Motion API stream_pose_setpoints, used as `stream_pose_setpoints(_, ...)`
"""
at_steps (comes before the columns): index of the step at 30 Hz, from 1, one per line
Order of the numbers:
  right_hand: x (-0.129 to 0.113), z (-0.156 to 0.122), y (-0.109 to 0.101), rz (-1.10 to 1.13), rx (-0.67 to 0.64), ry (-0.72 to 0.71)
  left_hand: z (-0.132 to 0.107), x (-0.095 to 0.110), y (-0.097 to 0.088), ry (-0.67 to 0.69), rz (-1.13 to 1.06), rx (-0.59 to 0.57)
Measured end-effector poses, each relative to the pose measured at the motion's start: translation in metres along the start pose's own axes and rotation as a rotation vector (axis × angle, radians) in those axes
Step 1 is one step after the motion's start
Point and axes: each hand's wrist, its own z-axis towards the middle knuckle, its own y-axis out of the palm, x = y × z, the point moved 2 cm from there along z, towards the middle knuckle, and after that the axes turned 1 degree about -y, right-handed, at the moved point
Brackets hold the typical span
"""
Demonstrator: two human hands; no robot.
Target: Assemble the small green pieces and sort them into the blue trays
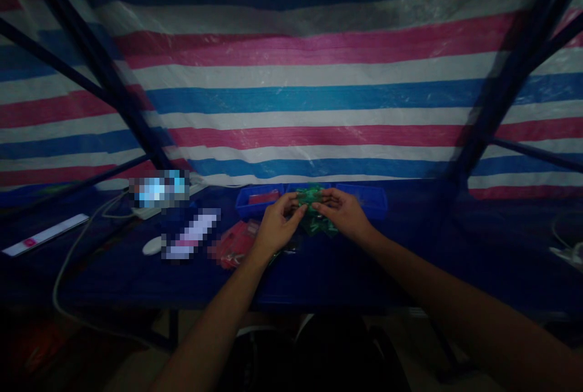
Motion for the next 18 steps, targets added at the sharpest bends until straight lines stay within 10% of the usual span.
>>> stream_pose_setpoints(10, -0.002, 0.001, -0.009, -0.191, 0.036, -0.112, 0.004, -0.002, -0.029, 0.109, 0.275, 0.346)
stream_pose_setpoints(18, -0.004, -0.001, -0.006, -0.188, -0.008, -0.040, 0.012, -0.019, -0.021, 0.110, 0.515, 0.222)
